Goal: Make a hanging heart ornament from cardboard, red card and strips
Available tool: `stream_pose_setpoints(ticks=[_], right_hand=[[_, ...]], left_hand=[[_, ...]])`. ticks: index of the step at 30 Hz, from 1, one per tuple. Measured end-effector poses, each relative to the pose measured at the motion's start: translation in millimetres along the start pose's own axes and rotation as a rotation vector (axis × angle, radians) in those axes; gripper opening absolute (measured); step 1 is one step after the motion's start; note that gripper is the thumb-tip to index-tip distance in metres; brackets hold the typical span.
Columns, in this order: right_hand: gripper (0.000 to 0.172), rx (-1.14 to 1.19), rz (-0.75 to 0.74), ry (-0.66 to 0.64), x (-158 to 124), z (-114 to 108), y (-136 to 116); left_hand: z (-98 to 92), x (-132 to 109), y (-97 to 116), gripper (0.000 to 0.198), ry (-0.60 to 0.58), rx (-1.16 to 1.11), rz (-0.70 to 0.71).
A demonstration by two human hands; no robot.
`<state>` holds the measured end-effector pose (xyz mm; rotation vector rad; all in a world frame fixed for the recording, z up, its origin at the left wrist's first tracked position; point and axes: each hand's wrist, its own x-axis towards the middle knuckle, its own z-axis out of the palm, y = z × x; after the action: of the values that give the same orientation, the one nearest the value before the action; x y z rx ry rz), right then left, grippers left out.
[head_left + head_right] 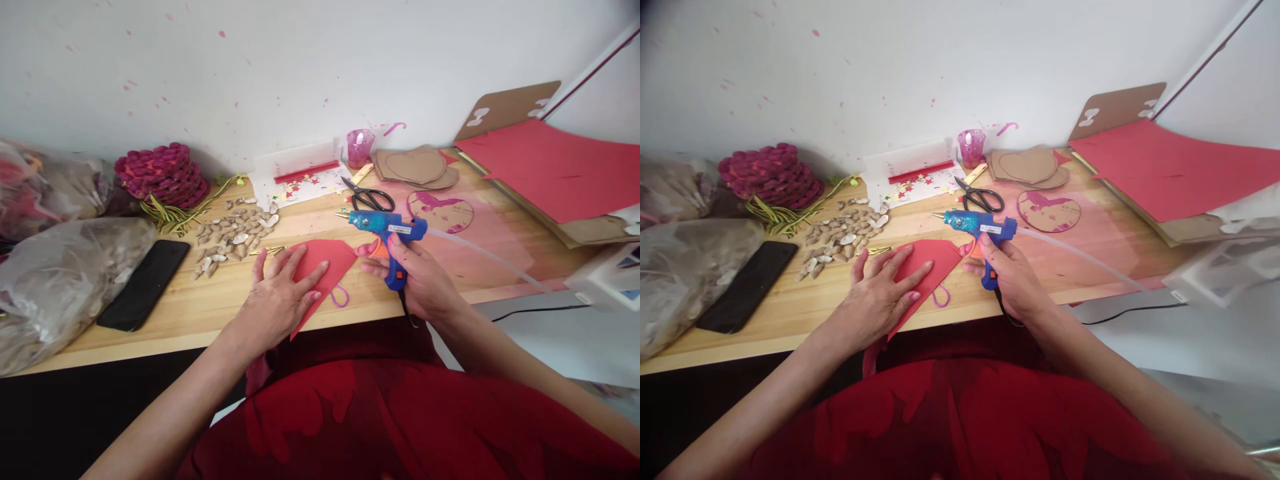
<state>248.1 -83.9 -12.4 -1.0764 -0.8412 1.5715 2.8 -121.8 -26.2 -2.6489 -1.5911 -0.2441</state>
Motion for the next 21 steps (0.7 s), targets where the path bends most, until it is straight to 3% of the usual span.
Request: stream_pose_setpoints(ticks=[3, 11, 16, 21], right_hand=[[0.037, -0.050, -0.009, 0.014, 8.1, -5.5, -4.8], [0.028, -0.049, 0.096, -0.124, 23.2, -0.8, -13.9], [0.030, -0.029, 0.069, -0.148, 26.8, -0.7, -12.1], [0.030, -0.026, 0.059, -0.145, 29.2, -0.5, -8.7]], left_hand=[[-1.4, 0.4, 2.0, 0.045, -0.028, -0.018, 0.006], [-12.8, -3.5, -4.3, 0.041, -0.158, -0.162, 0.058], [-9.3, -2.1, -4.6, 0.047, -0.028, -0.187, -0.053], [4.7, 9.2, 5.6, 0.060, -0.063, -0.020, -0.093]])
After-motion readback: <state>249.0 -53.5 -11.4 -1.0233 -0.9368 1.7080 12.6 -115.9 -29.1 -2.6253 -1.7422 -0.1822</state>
